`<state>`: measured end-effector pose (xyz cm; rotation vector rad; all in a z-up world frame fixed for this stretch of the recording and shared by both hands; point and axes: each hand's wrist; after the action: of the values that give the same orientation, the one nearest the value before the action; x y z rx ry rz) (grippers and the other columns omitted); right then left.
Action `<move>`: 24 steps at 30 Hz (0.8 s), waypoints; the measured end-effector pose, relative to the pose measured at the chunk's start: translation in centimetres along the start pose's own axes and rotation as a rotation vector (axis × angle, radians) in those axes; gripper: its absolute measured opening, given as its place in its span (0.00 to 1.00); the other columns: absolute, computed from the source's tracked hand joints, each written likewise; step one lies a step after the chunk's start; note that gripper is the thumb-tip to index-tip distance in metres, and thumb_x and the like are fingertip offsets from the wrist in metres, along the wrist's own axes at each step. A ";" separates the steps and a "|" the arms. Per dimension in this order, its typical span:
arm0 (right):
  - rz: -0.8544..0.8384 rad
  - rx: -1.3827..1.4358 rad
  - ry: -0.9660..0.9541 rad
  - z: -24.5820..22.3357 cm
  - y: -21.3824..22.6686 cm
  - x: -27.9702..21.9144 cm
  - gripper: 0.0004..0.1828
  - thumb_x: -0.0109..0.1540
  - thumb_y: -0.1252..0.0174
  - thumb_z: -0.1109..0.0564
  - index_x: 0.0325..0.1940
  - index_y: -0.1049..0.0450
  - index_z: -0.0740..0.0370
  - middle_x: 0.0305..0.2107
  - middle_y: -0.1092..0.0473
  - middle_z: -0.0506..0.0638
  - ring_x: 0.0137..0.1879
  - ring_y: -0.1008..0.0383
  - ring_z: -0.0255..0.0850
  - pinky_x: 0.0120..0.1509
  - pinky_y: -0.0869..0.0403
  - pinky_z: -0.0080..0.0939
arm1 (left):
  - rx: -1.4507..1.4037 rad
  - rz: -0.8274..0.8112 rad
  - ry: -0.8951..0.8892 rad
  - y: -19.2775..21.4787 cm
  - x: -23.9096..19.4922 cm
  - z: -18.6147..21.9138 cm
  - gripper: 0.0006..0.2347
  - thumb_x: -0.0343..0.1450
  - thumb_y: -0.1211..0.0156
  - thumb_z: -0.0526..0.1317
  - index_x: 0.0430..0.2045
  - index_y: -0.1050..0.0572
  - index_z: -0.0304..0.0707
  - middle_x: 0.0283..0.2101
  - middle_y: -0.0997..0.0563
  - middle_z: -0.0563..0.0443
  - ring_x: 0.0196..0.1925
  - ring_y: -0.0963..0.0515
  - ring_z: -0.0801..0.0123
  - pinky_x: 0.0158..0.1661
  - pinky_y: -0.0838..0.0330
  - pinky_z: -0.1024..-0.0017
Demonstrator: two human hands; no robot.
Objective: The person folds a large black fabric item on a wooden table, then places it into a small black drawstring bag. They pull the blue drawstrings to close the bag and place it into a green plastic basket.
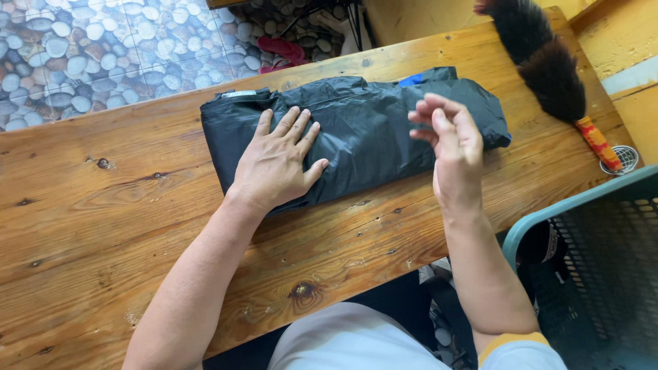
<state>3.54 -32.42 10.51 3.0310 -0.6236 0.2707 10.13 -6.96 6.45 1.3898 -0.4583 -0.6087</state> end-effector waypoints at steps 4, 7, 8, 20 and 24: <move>0.055 -0.016 -0.093 2.3 4.3 -2.1 0.16 0.72 0.52 0.55 0.60 0.31 0.66 0.43 0.26 0.56 0.45 0.20 0.43 0.41 0.21 0.34 | -0.002 0.006 -0.010 -0.1 0.1 -0.2 0.32 0.75 0.63 0.62 0.71 0.37 0.45 0.76 0.39 0.44 0.80 0.48 0.57 0.73 0.66 0.46; 0.075 -0.046 -0.203 4.3 7.6 -3.2 0.15 0.73 0.53 0.55 0.60 0.32 0.66 0.40 0.27 0.58 0.40 0.19 0.44 0.35 0.21 0.34 | 0.001 0.016 -0.024 -0.1 0.1 -0.2 0.31 0.75 0.63 0.62 0.71 0.36 0.44 0.75 0.38 0.43 0.79 0.47 0.57 0.73 0.66 0.46; 0.050 -0.062 -0.291 5.0 8.4 -3.7 0.17 0.73 0.51 0.53 0.61 0.35 0.68 0.42 0.27 0.61 0.41 0.19 0.49 0.35 0.19 0.41 | 0.009 0.015 -0.022 -0.2 0.1 -0.1 0.32 0.75 0.64 0.62 0.71 0.36 0.45 0.75 0.38 0.44 0.79 0.47 0.57 0.73 0.66 0.46; 0.082 0.351 -0.555 6.7 9.6 -3.7 0.18 0.70 0.47 0.51 0.55 0.30 0.69 0.49 0.27 0.69 0.53 0.20 0.65 0.44 0.16 0.56 | 0.006 0.002 0.000 -0.1 0.0 -0.1 0.31 0.75 0.64 0.62 0.71 0.37 0.46 0.75 0.38 0.45 0.79 0.47 0.59 0.73 0.65 0.47; 0.094 0.356 -0.573 7.2 9.5 -2.6 0.16 0.68 0.42 0.51 0.50 0.26 0.68 0.45 0.26 0.64 0.51 0.19 0.61 0.39 0.15 0.51 | -0.002 -0.005 0.009 -0.2 0.1 -0.1 0.32 0.75 0.64 0.62 0.71 0.37 0.47 0.76 0.39 0.45 0.80 0.48 0.59 0.73 0.66 0.47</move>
<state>-1.40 -40.59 2.90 3.4307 -0.8188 -0.5714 10.29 -6.96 6.18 1.3917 -0.4471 -0.6073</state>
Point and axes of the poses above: each hand's wrist, its own x-axis towards the middle knuckle, its own y-axis out of the back of the hand, z = x × y
